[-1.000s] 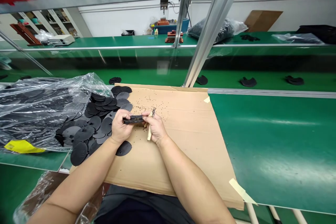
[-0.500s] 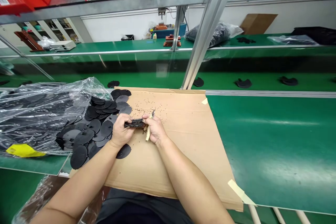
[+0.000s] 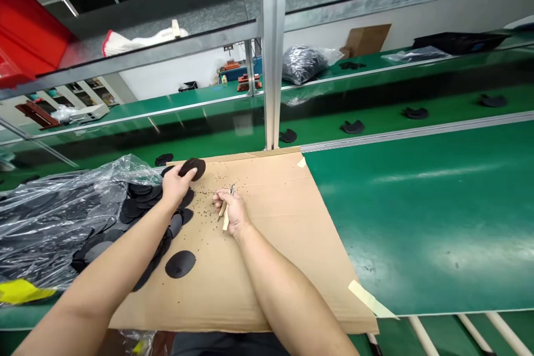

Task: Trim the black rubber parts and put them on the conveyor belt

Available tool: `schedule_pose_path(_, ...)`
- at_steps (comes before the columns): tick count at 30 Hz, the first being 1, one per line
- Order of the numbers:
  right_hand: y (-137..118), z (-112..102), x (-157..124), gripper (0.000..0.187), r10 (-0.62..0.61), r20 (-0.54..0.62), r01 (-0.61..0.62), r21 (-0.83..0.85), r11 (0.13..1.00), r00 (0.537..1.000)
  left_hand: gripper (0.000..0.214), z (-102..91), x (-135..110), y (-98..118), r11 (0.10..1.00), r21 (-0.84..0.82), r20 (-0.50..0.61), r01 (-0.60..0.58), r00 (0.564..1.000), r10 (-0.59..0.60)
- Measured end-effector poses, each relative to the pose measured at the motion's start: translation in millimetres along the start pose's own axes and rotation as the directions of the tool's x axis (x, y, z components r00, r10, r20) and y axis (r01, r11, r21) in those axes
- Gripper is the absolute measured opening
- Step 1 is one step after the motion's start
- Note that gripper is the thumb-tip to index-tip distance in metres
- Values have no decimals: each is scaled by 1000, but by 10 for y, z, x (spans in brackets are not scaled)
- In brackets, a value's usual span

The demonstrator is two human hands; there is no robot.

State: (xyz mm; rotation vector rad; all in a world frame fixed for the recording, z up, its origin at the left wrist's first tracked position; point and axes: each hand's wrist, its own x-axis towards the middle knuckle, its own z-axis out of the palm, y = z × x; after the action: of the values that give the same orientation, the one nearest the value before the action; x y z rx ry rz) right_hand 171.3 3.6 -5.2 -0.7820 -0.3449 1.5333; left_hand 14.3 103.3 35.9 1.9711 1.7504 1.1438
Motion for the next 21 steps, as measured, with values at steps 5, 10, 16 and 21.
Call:
schedule_pose_path(5, -6, 13, -4, 25, 18, -10, -17, 37, 999, 1000, 31, 222, 799, 193, 962, 273, 34, -26, 999, 17)
schedule_pose_path(10, -15, 14, -28, 25, 20, -21, -18, 66, 998, 1000, 45, 650, 1064, 412, 974, 225, 151, 34, 986, -69)
schedule_pose_path(16, -6, 31, -49, 21, 25, -81, -14, 142, 990, 996, 35, 1288, 1133, 711, 992, 122, 263, -29, 965, -4)
schedule_pose_path(21, 41, 9, 15, 23, 138, -123, -92, 321, 943, 983, 31, 1929, 1294, 1126, 997, -25, 379, -67, 922, 72)
